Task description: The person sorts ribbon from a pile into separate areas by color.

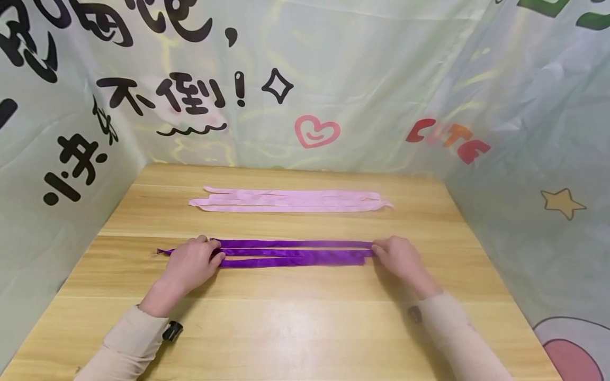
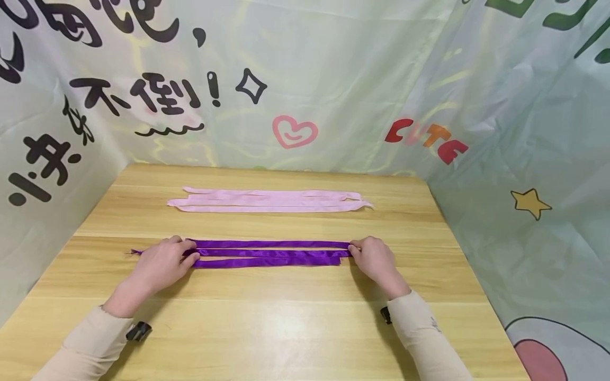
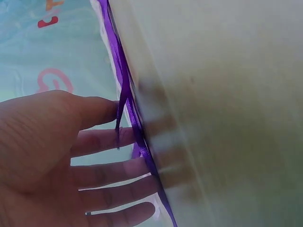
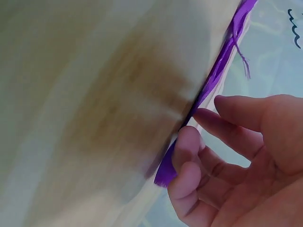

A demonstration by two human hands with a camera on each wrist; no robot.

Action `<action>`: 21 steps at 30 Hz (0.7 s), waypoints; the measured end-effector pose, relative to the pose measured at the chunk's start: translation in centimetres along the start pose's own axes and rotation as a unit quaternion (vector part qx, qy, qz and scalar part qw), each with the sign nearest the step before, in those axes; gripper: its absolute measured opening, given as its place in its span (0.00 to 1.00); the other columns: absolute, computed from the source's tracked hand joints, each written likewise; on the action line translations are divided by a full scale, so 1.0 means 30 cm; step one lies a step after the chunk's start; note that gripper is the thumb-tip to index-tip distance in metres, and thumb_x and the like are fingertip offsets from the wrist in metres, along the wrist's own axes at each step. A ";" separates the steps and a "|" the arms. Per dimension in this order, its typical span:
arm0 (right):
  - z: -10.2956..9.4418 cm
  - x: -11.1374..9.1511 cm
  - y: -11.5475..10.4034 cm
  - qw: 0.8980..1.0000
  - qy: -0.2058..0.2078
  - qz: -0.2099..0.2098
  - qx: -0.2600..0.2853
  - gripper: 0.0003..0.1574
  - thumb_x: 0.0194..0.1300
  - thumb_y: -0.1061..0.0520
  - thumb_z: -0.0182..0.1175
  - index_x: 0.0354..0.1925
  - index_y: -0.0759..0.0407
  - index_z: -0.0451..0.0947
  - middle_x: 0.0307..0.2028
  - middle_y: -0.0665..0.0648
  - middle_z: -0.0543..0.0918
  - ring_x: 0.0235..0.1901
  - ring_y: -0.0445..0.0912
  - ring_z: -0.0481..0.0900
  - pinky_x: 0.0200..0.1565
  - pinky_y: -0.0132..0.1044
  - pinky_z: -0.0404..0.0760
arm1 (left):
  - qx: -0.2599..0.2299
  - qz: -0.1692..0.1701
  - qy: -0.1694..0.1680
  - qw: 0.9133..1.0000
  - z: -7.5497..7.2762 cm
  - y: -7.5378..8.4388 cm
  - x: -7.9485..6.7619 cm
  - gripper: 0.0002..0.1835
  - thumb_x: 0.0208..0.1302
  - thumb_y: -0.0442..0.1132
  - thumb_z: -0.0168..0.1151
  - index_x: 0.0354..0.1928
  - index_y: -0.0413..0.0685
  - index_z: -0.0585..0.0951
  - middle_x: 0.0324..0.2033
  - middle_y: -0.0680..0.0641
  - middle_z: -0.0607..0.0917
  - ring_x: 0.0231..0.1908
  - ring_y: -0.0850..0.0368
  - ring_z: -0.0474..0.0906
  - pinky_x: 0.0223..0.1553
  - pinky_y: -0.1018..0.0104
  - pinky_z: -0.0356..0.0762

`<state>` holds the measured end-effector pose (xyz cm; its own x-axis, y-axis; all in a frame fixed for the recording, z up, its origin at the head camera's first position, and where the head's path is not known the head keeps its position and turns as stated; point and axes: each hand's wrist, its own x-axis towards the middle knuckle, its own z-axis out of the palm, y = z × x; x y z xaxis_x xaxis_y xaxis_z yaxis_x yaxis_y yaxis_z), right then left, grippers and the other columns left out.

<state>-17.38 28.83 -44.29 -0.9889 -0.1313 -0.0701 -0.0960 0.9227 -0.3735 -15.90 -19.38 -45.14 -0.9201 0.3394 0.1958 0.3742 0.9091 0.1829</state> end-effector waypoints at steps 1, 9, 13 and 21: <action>-0.003 -0.003 -0.001 1.000 -0.001 0.002 -0.005 0.16 0.78 0.54 0.58 0.49 0.61 0.89 0.17 0.50 0.75 0.19 0.45 0.69 0.27 0.39 0.71 | -0.001 -0.002 -0.002 1.000 -0.002 -0.001 -0.001 0.14 0.69 0.41 0.69 0.47 0.35 0.88 0.38 0.35 0.88 0.36 0.37 0.86 0.36 0.44 0.86; -0.010 -0.017 -0.012 1.000 -0.015 0.012 -0.003 0.22 0.78 0.54 0.58 0.61 0.65 0.83 0.16 0.51 0.71 0.16 0.43 0.65 0.23 0.38 0.69 | 0.009 -0.002 -0.009 1.000 -0.008 -0.009 -0.007 0.16 0.70 0.42 0.68 0.48 0.34 0.88 0.36 0.36 0.88 0.34 0.39 0.87 0.33 0.46 0.86; -0.009 -0.015 -0.011 1.000 -0.016 0.009 -0.002 0.21 0.77 0.54 0.58 0.60 0.63 0.84 0.16 0.50 0.72 0.16 0.42 0.65 0.23 0.37 0.69 | 0.009 0.000 -0.003 1.000 -0.007 -0.010 -0.008 0.15 0.71 0.42 0.67 0.46 0.35 0.89 0.35 0.36 0.88 0.34 0.39 0.87 0.33 0.46 0.85; -0.033 0.012 -0.019 0.999 0.030 -0.012 0.028 0.22 0.79 0.52 0.58 0.61 0.64 0.83 0.21 0.58 0.80 0.19 0.45 0.69 0.26 0.42 0.75 | 0.009 0.010 0.017 1.000 -0.038 -0.009 0.028 0.14 0.71 0.43 0.67 0.43 0.36 0.89 0.34 0.37 0.87 0.31 0.40 0.85 0.30 0.47 0.84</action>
